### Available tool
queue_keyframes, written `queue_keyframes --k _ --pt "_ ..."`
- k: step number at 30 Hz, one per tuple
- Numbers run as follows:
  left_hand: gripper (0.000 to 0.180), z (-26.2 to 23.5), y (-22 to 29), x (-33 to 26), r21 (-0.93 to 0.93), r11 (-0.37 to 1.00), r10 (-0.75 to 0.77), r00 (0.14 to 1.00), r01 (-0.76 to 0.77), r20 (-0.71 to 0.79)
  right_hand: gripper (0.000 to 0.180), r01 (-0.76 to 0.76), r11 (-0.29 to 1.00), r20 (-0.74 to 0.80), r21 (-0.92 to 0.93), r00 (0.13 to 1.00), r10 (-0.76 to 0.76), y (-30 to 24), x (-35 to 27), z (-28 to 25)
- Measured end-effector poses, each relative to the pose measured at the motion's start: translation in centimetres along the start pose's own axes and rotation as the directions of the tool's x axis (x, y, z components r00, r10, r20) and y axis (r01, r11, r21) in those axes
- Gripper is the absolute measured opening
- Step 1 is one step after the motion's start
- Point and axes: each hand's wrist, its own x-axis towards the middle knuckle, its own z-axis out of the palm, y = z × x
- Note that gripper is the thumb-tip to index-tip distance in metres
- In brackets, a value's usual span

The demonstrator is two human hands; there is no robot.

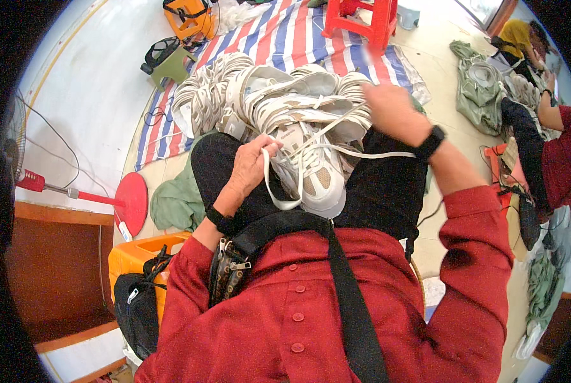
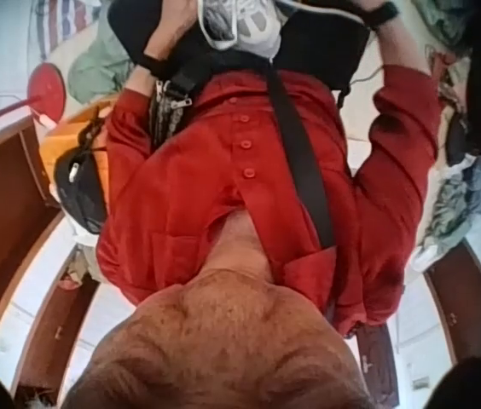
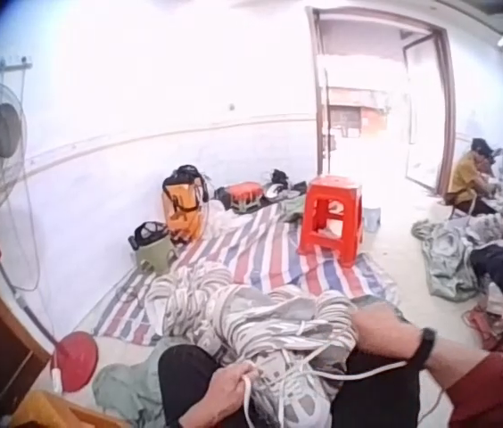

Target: Lacing a large bundle of shoes together in a manufacturing setting.

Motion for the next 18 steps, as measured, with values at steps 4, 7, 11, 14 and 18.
queue_keyframes --k 4,7,11,14,18 --pt "0.025 0.1 0.2 0.0 -0.051 0.999 -0.004 0.999 0.002 -0.037 0.018 -0.282 0.939 -0.059 -0.197 0.959 0.276 10.3 -3.3 -2.3" --pt "0.018 0.3 0.3 -0.5 0.06 0.996 0.072 0.997 -0.07 -0.036 0.02 -0.492 0.833 -0.12 -0.254 0.87 0.477 17.2 -6.4 -3.7" --pt "0.012 0.9 -0.1 -0.5 0.107 0.945 0.311 0.95 -0.309 -0.001 0.022 -0.668 0.68 -0.134 -0.302 0.736 0.663 24.4 -10.3 -5.1" --pt "0.012 0.8 1.0 -0.6 0.14 0.936 0.32 0.946 -0.324 0.047 0.023 -0.62 0.763 -0.09 -0.184 0.783 0.615 24.0 -10.5 -3.2" --pt "0.016 0.0 1.9 -1.2 0.224 0.928 0.302 0.953 -0.299 0.02 0.027 -0.401 0.877 -0.039 0.264 0.904 0.425 11.1 -4.9 -2.1"
